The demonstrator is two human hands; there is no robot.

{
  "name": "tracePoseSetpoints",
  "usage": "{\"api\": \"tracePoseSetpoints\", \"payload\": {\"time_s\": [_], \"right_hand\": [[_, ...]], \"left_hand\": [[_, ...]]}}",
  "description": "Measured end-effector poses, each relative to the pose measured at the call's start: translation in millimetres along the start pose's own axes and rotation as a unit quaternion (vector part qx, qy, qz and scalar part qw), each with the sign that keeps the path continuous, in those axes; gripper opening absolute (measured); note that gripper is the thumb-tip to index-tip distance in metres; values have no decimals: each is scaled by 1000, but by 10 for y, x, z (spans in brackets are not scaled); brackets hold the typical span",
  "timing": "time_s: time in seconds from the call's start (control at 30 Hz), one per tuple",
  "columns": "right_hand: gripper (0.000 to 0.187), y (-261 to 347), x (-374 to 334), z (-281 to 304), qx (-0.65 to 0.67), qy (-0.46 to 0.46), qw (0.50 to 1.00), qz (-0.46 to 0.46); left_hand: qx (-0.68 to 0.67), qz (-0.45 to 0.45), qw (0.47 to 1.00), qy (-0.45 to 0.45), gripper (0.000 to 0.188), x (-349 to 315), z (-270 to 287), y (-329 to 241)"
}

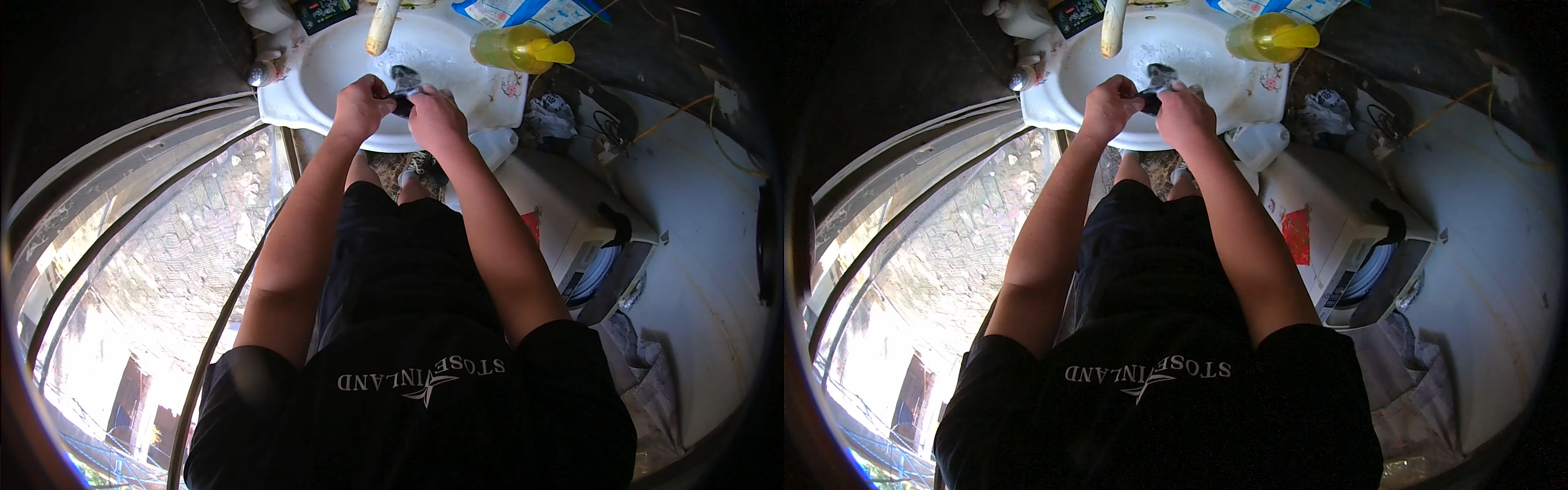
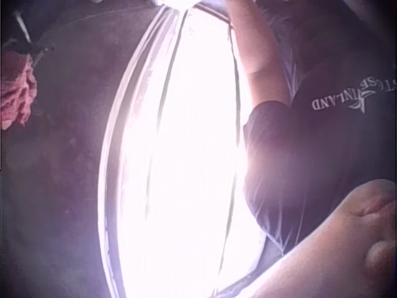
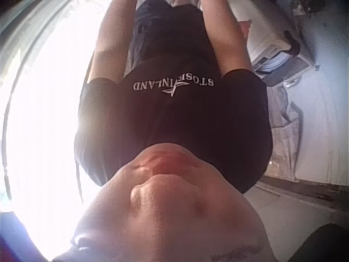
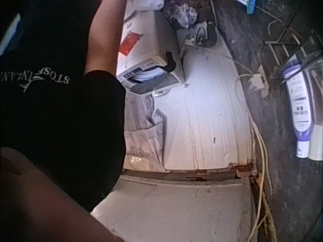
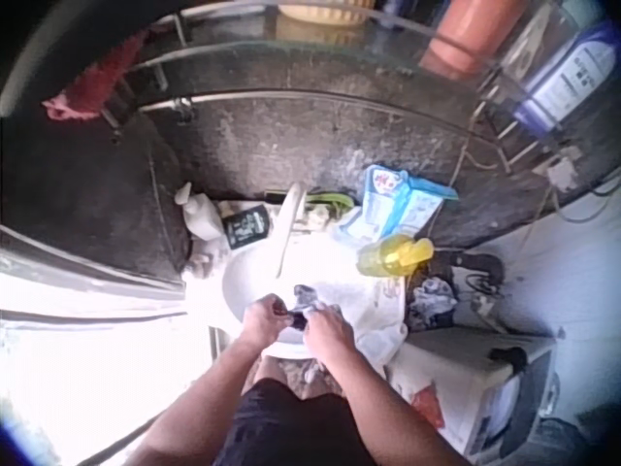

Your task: The person washes a black sock by hand in a sink with water and soap from a bottle, then holds it up for inspection.

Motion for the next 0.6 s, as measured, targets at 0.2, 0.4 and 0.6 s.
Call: {"api": "tracePoseSetpoints", "payload": {"time_s": [0.2,0.4,0.6], "right_hand": [[20,-17,60,-2,30,15,999,-38],[23,41,153,-26,159,44,986,10],[28,-235,162,-65,466,-60,882,25]], "left_hand": [[39,13,998,41,22,-142,-12,-189],[-131,-18,988,86,50,-35,-60,42],[61,-173,978,104,47,-51,-45,-61]]}}
Point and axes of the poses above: each hand's wrist, its own x-axis towards the middle knuckle, its own z-axis out of the back of the hand, y = z × x, the point moved 6 cm from there along x, towards the middle knuckle, and after that the axes turned 13 degrees about z, right-handed, at the moved point
